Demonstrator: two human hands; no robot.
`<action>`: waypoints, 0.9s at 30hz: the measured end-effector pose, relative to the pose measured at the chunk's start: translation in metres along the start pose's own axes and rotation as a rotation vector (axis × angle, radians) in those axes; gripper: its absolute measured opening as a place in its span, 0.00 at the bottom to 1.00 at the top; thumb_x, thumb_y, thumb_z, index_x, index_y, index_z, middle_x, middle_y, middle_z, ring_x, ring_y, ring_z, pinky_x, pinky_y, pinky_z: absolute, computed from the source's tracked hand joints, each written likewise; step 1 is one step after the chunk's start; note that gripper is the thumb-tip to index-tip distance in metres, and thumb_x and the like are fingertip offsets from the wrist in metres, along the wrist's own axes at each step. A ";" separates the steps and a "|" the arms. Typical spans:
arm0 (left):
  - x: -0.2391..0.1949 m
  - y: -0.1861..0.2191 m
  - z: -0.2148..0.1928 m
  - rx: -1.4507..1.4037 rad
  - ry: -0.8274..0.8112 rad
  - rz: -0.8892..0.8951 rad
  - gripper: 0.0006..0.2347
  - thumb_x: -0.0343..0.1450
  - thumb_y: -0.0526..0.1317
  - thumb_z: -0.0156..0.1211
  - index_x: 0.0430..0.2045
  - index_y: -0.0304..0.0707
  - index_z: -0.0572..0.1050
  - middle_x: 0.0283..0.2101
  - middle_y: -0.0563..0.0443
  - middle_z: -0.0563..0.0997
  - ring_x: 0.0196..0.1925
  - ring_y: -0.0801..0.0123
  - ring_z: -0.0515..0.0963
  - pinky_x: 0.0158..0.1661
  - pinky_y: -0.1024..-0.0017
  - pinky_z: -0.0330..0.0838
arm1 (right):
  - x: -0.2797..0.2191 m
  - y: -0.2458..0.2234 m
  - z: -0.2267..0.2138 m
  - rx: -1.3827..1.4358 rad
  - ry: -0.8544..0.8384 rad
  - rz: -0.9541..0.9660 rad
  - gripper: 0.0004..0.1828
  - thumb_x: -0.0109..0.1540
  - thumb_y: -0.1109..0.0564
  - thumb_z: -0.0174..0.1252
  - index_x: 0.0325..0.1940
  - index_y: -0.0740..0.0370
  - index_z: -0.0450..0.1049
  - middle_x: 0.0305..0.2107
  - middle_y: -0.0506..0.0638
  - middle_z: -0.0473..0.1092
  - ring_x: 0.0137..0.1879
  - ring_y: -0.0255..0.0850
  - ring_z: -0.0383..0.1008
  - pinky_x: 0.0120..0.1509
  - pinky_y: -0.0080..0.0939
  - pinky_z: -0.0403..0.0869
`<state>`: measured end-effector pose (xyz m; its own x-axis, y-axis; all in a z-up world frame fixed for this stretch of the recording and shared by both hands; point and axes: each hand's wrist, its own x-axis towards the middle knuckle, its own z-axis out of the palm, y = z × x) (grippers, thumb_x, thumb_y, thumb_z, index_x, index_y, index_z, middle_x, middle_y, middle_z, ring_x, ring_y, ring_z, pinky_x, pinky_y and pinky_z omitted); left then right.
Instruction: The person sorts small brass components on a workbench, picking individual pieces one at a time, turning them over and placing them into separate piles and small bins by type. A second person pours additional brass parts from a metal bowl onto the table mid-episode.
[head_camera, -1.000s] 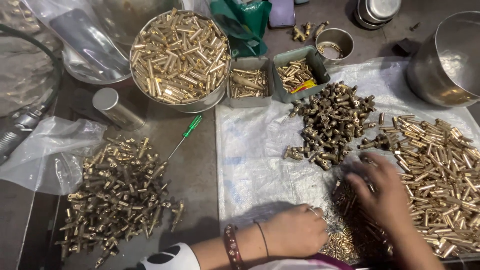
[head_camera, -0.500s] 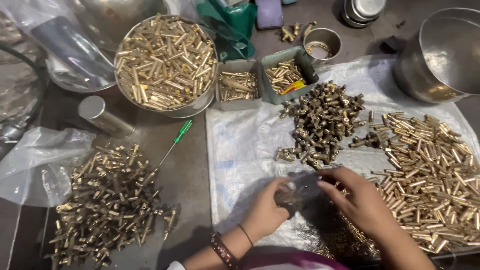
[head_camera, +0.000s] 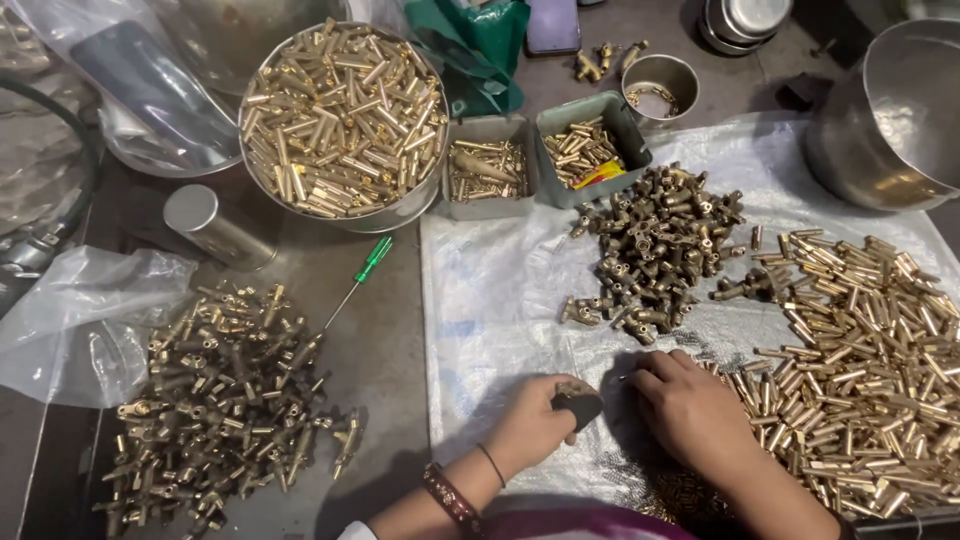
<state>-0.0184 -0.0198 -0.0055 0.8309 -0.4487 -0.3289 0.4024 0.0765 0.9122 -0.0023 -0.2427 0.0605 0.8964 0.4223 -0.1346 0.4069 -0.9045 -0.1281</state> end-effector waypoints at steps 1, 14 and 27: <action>-0.003 0.011 -0.001 0.065 0.012 -0.045 0.09 0.72 0.30 0.57 0.43 0.34 0.80 0.33 0.49 0.80 0.27 0.78 0.77 0.27 0.79 0.72 | 0.001 0.000 0.002 -0.010 0.004 -0.018 0.22 0.52 0.55 0.60 0.51 0.54 0.77 0.47 0.48 0.72 0.53 0.47 0.72 0.52 0.47 0.75; -0.006 0.017 -0.006 0.104 0.023 0.009 0.18 0.65 0.24 0.52 0.47 0.33 0.80 0.30 0.51 0.81 0.25 0.76 0.78 0.28 0.76 0.75 | 0.007 -0.023 -0.034 0.427 0.036 0.055 0.18 0.56 0.57 0.62 0.50 0.59 0.75 0.43 0.51 0.75 0.49 0.48 0.78 0.53 0.43 0.76; -0.007 -0.003 -0.012 0.326 0.006 0.079 0.12 0.65 0.27 0.58 0.40 0.28 0.81 0.29 0.51 0.83 0.30 0.75 0.82 0.31 0.74 0.75 | 0.004 -0.035 -0.015 0.762 0.261 -0.134 0.11 0.53 0.63 0.68 0.39 0.60 0.81 0.42 0.51 0.78 0.52 0.45 0.79 0.57 0.42 0.75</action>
<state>-0.0208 -0.0060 -0.0086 0.8573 -0.4474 -0.2546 0.1936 -0.1781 0.9648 -0.0109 -0.2099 0.0790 0.8991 0.4112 0.1500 0.3660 -0.5186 -0.7727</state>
